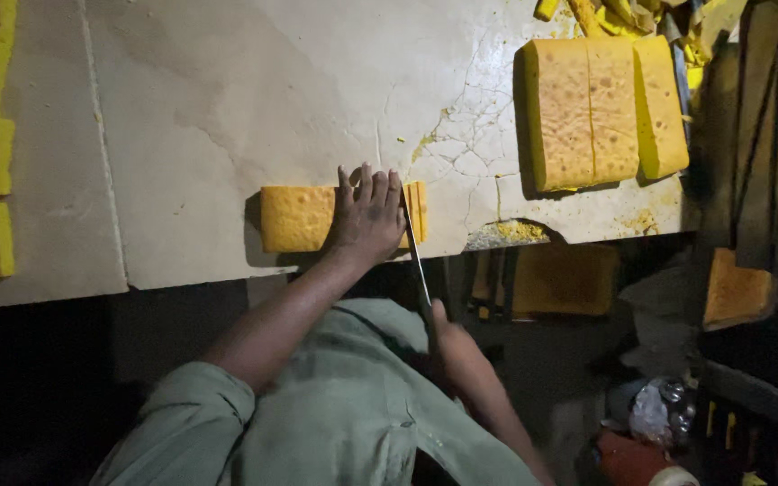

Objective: The person cuts rectangular yellow sponge blocks into thin strips using a long knife on a worktable. They repeatedly slice the blocks, stack the cut strips, and handle a metal tray and cardboard sheet during the process.

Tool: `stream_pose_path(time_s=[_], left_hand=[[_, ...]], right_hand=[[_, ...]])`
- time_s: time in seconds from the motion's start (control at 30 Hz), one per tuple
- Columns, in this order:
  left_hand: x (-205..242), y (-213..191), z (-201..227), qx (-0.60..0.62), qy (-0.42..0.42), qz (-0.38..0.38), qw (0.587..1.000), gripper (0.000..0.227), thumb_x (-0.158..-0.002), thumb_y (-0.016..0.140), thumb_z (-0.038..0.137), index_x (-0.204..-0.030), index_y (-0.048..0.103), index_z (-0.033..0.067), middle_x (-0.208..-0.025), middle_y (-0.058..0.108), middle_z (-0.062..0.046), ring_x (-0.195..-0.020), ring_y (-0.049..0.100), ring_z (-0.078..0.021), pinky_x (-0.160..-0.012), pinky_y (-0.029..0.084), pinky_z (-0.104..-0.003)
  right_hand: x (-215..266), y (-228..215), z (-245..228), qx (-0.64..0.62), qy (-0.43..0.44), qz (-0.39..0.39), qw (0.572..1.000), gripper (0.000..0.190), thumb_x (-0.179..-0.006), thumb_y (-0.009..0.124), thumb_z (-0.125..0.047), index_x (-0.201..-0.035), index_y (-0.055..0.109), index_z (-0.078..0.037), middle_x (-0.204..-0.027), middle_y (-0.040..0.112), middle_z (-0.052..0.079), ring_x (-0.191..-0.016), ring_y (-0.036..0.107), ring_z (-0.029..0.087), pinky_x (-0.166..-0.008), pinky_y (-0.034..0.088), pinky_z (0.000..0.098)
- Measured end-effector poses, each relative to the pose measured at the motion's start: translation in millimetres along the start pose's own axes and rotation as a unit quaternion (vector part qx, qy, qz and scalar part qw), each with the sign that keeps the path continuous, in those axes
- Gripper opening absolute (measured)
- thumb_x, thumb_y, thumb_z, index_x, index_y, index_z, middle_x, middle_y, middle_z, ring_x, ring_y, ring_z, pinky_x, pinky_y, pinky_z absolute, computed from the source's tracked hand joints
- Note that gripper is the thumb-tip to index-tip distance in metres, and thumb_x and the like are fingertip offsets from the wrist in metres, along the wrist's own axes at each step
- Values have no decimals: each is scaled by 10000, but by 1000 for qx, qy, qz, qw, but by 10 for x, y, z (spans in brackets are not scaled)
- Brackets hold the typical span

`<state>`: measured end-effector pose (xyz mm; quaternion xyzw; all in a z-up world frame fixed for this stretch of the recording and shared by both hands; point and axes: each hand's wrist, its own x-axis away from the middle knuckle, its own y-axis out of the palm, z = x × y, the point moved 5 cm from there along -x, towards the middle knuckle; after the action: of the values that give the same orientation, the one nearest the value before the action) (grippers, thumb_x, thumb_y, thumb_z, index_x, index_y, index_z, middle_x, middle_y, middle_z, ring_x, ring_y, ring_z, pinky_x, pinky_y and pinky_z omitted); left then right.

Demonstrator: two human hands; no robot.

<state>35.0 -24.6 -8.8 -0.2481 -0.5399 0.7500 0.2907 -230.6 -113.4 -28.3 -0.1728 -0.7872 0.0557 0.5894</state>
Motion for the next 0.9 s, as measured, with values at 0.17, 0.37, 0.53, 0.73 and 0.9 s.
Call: stream_pose_path(time_s=[0.17, 0.37, 0.53, 0.73, 0.9], left_hand=[[56, 186, -29, 40, -12, 5, 999, 670, -972, 496, 345, -1505, 423, -55, -1451, 497, -260, -1443, 385, -438, -1220, 147, -679], [19, 118, -115, -21, -1, 62, 998, 667, -999, 502, 360, -1526, 410, -39, -1513, 465, -273, -1479, 355, -445, -1209, 136, -690], [65, 40, -104, 1, -23, -5, 1000, 696, -927, 511, 380, -1493, 427, -16, -1422, 486, -238, -1432, 353, -432, -1138, 129, -759], [64, 51, -115, -15, -11, -26, 999, 691, -987, 481, 375, -1526, 423, -53, -1432, 490, -250, -1434, 374, -417, -1183, 141, -736], [146, 49, -179, 27, 7, 51, 998, 688, -1006, 468, 359, -1534, 413, -80, -1534, 459, -292, -1491, 367, -434, -1255, 150, -635]], right_hand=[[-486, 225, -674, 306, -206, 33, 929, 497, -1085, 343, -278, -1533, 335, -63, -934, 683, 312, -756, 685, 457, -683, 558, 514], [-111, 236, -1760, 357, -359, 87, 858, 680, -850, 749, -250, -1325, 371, 56, -934, 719, 307, -854, 705, 466, -711, 568, 507], [484, 158, -867, 393, -293, -2, 872, 896, -812, 823, -259, -1433, 239, 18, -1074, 661, 352, -967, 659, 512, -774, 551, 517], [-233, 313, -534, 378, -360, 59, 851, 838, -875, 590, -92, -1600, 182, 10, -1061, 687, 355, -980, 678, 518, -823, 544, 533], [-648, 362, -1257, 380, -380, 62, 841, 782, -896, 664, -229, -1473, 216, 50, -1012, 680, 354, -929, 673, 519, -769, 552, 528]])
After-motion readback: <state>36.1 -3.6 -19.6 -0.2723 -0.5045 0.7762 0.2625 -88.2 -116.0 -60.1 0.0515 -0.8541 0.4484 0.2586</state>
